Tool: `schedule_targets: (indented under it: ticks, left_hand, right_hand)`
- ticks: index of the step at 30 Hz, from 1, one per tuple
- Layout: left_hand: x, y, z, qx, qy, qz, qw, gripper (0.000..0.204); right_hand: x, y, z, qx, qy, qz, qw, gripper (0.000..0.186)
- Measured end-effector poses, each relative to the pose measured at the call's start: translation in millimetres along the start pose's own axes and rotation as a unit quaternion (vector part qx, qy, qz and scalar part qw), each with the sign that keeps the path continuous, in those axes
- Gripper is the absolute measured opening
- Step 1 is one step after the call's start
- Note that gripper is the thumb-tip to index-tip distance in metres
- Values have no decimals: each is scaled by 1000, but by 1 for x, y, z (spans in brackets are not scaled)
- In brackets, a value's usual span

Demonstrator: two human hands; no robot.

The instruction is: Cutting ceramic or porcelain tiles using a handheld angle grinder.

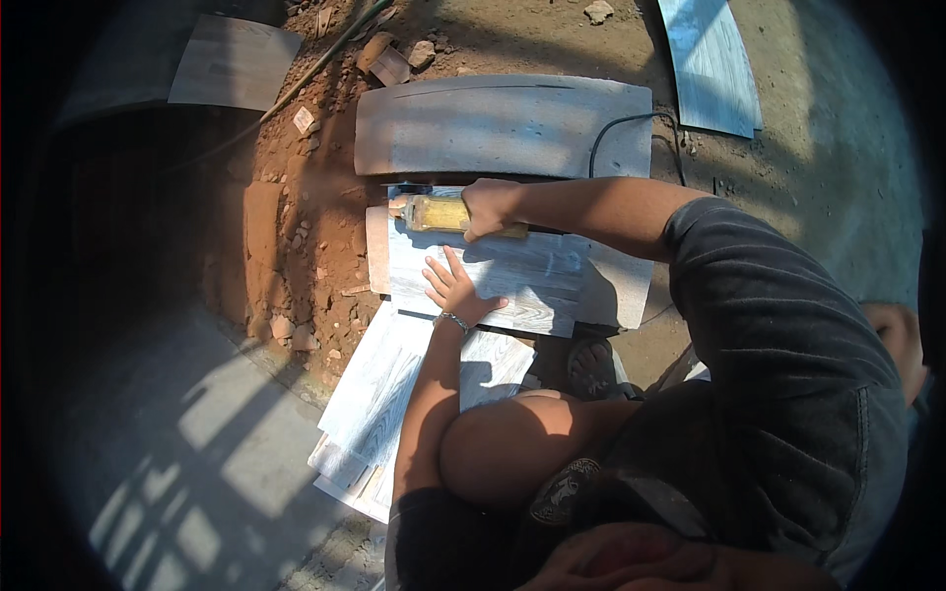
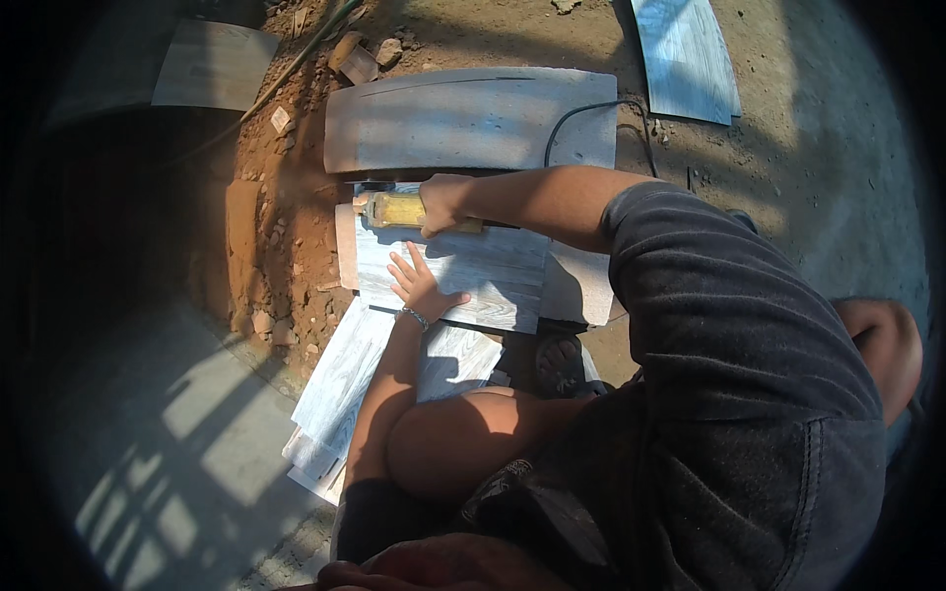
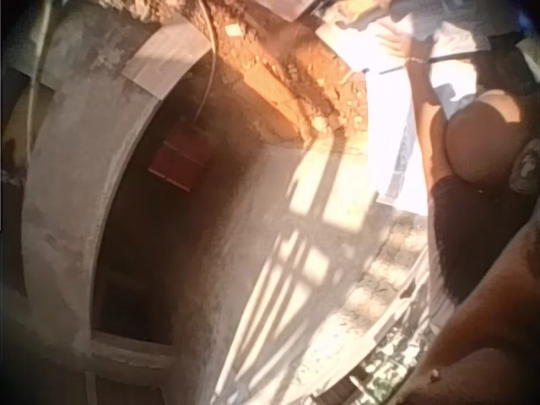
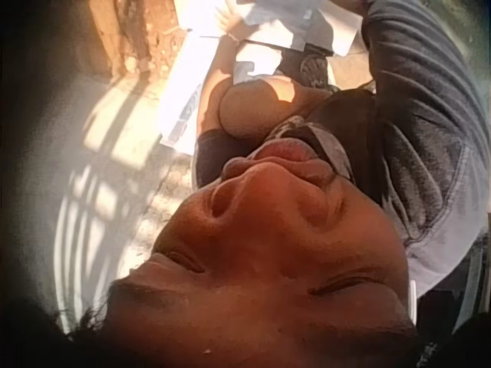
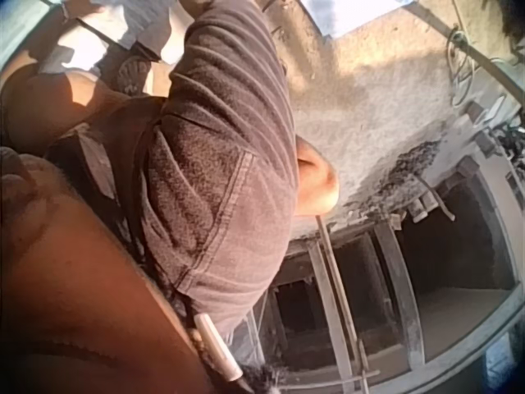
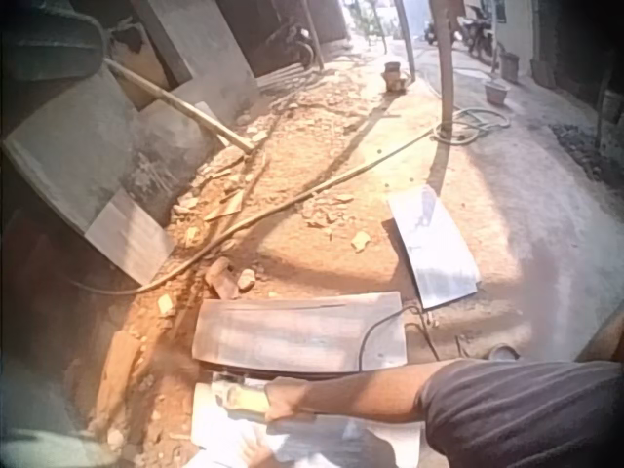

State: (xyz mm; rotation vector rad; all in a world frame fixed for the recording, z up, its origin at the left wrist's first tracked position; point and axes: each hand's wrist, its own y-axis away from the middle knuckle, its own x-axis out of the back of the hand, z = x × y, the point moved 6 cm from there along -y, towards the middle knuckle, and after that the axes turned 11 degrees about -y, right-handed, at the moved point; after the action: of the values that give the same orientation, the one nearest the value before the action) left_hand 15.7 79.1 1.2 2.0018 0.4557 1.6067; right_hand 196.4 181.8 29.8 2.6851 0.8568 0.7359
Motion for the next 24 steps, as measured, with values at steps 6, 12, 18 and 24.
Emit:
schedule_targets:
  ticks: [6,12,18,24]
  left_hand:
    - [1,0,0,4,2,-4,1000,168]
    - [-1,-2,0,1,8,-20,1000,166]
    - [-3,-3,-1,2,8,-8,1000,167]
    - [-5,-4,-2,2,-5,-9,1000,166]
  right_hand:
    - [2,12,5,-7,2,1,1000,55]
    - [4,22,8,-3,-3,4,1000,55]
    - [8,35,13,-13,-7,0,1000,55]
    - [6,38,21,-15,-11,-1,1000,52]
